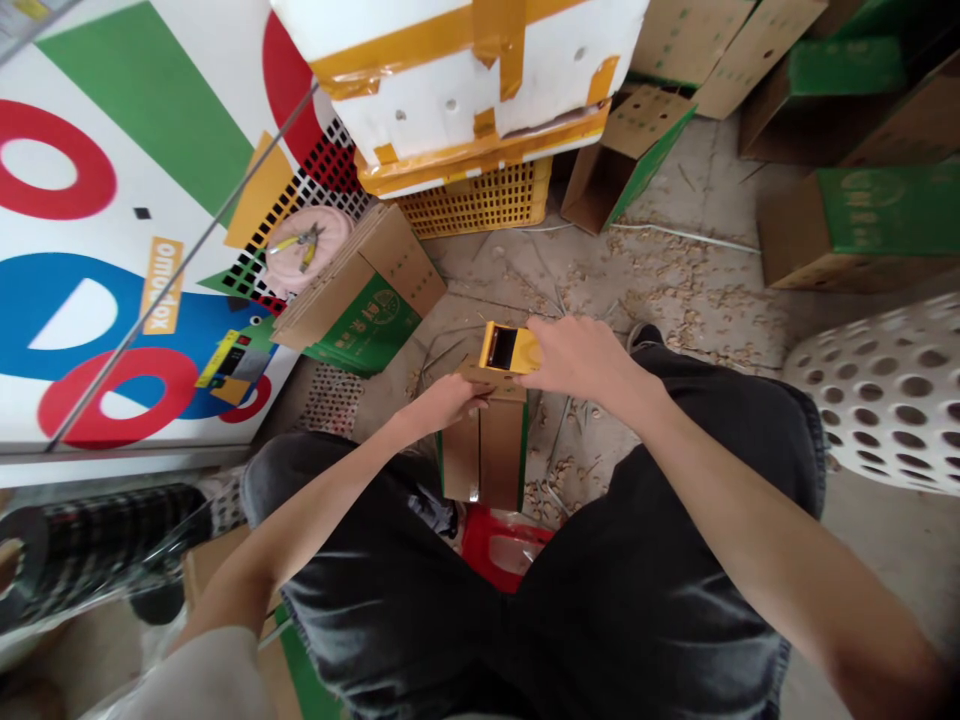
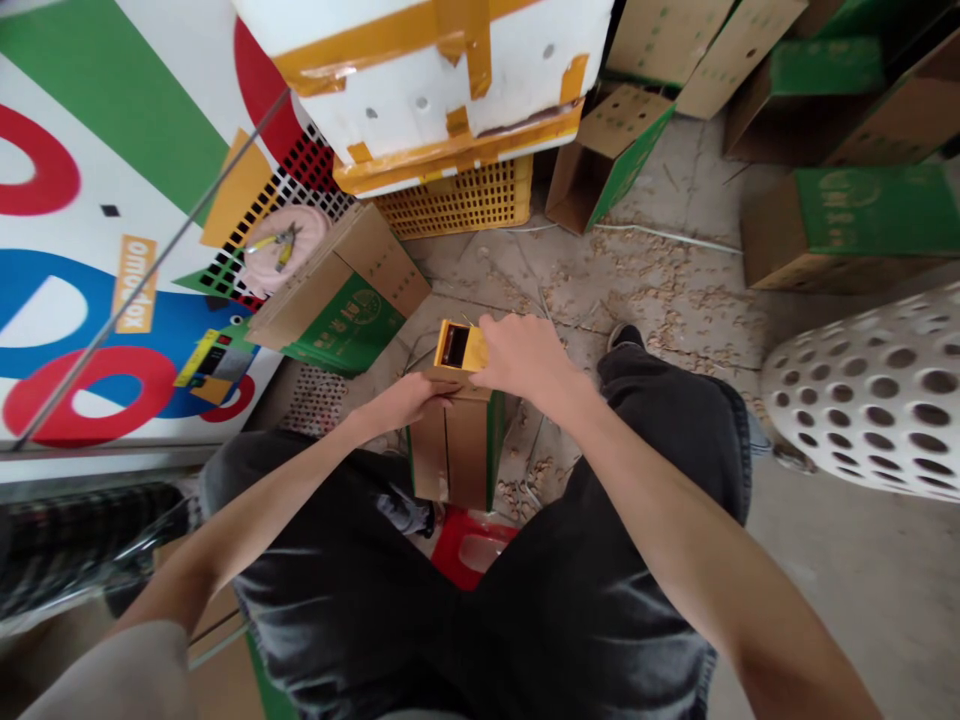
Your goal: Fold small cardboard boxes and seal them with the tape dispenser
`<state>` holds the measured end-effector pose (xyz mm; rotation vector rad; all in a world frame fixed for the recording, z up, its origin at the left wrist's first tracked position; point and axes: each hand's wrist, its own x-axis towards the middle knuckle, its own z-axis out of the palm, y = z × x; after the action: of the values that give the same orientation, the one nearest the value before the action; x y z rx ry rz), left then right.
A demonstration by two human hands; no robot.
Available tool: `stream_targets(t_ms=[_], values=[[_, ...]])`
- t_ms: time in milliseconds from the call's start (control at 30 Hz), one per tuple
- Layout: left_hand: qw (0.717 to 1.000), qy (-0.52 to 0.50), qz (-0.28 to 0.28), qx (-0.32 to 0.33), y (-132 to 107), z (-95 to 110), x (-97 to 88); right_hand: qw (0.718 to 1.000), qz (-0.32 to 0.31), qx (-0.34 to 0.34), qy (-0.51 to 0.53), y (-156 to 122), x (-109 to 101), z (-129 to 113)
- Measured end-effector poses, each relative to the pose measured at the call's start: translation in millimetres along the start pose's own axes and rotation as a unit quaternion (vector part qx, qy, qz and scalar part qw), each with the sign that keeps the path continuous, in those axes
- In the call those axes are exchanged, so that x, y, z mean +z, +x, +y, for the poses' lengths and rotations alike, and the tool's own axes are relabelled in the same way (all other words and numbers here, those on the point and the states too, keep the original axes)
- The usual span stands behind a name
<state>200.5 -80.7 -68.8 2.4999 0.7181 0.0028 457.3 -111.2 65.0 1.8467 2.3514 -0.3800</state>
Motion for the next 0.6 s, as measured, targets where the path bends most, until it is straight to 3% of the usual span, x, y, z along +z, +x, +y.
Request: stream_targets(t_ms=[300, 500, 600], values=[[0.988, -0.111, 0.098, -0.041, 9.4, -8.9, 28.6, 1.000, 0.006, -0.001, 0.001, -1.8, -1.3, 0.4], [0.976, -0.065, 0.152, -0.140, 18.5, -6.3, 38.3, 1.000, 0.011, -0.002, 0.006, -3.9, -1.4, 0.6], [0.973, -0.057, 0.161, -0.154, 21.7, -4.2, 39.1, 1.000, 0.011, -0.001, 0.010, -4.0, 0.1, 1.6]])
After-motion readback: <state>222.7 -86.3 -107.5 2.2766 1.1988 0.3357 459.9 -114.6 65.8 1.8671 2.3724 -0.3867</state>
